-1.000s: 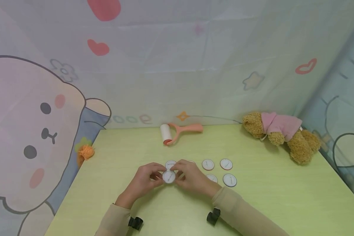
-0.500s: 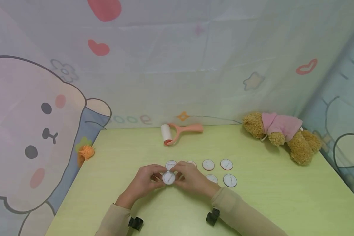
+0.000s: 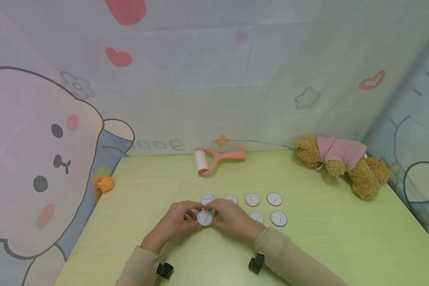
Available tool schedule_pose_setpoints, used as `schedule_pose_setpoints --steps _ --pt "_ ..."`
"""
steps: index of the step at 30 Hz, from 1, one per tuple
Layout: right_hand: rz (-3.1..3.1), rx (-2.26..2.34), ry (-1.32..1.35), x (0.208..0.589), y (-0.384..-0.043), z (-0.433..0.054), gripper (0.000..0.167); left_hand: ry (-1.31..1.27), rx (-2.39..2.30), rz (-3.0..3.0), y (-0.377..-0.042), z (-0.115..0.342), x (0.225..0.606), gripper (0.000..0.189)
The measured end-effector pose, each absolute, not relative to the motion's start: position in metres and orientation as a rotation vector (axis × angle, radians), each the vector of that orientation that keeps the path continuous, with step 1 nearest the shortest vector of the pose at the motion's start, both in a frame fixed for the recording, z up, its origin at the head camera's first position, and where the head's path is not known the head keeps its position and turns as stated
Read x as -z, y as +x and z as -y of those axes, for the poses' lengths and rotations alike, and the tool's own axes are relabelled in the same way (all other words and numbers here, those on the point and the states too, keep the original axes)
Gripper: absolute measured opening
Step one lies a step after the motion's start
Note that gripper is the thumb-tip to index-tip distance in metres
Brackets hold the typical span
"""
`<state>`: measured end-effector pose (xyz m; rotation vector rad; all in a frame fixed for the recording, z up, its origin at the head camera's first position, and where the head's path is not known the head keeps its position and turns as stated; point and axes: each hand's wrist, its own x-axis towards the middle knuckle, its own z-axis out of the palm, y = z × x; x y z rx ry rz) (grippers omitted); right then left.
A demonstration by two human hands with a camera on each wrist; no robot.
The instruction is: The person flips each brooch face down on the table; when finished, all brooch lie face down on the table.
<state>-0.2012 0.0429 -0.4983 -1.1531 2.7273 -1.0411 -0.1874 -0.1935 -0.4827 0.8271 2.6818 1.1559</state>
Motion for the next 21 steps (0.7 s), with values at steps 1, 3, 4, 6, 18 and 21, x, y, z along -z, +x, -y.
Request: schedule_pose_setpoints --steps 1,3,4,6,18,21 --pt "-2.728 1.028 -1.143 0.4979 -0.2008 -0.0420 0.032 0.832 -1.145 -2.680 -0.1876 0.1938 0.4832 0.048" --pt "-2.730 0.999 -1.132 0.4972 -0.1998 -0.0404 0.032 0.846 -1.127 -2.677 -0.1883 0.1942 0.4849 0.048" --pt "-2.732 0.986 -1.133 0.4971 -0.1994 -0.0399 0.033 0.844 -1.117 -2.678 -0.1885 0.1942 0.4858 0.049" --pt "-2.736 0.964 -1.144 0.4978 -0.1996 -0.0390 0.034 0.847 -1.100 -2.682 -0.1886 0.1940 0.4865 0.050" --pt "-2.738 0.881 -1.186 0.4966 -0.2001 -0.0380 0.032 0.873 -0.993 -2.709 -0.1881 0.1898 0.4866 0.056" --pt "-2.741 0.868 -1.186 0.4967 -0.1997 -0.0378 0.032 0.876 -0.976 -2.720 -0.1874 0.1894 0.4866 0.056"
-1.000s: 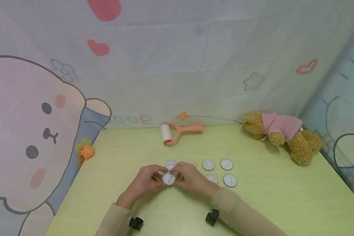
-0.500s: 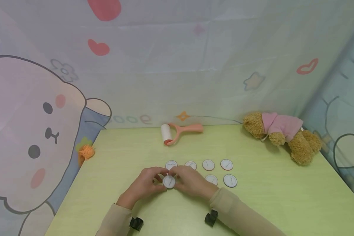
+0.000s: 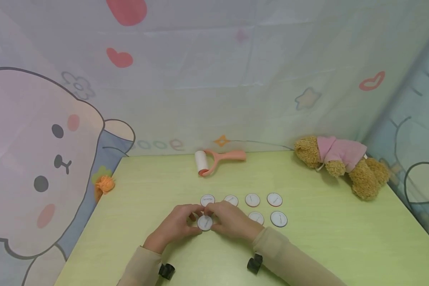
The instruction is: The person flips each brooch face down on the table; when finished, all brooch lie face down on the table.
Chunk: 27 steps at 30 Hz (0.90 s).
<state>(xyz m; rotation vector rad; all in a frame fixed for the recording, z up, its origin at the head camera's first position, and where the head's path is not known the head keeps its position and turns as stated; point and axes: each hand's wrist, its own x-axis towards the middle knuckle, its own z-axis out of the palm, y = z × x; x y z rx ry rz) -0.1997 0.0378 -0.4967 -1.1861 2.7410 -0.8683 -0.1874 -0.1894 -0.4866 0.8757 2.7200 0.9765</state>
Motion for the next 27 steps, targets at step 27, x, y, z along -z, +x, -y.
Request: schedule_pose_setpoints --steps 27 --pt "-2.791 1.081 -0.960 0.478 -0.211 -0.107 0.027 0.813 -0.884 -2.808 -0.188 0.179 0.488 0.049"
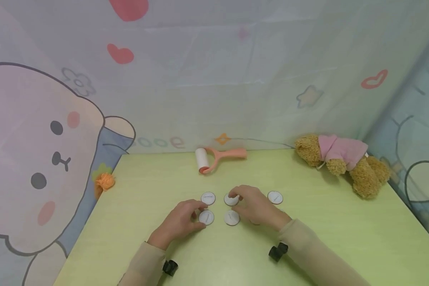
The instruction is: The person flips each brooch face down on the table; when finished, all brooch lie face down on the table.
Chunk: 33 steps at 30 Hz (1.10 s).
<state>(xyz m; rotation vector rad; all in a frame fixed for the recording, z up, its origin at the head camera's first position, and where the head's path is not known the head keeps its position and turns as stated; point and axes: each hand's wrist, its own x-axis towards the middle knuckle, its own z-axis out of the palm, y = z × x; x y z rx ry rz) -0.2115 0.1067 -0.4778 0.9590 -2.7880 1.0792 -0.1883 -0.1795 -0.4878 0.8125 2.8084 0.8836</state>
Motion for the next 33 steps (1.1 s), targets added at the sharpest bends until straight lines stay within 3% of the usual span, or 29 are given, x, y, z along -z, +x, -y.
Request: schedule_pose_setpoints --steps 21,33 --pt "2.682 -0.989 0.789 0.469 -0.209 -0.209 0.027 0.798 -0.888 -2.812 -0.186 0.180 0.488 0.050" --pt "2.646 -0.763 0.691 0.462 -0.212 -0.244 0.036 0.744 -0.881 -2.923 -0.197 0.198 0.471 0.049"
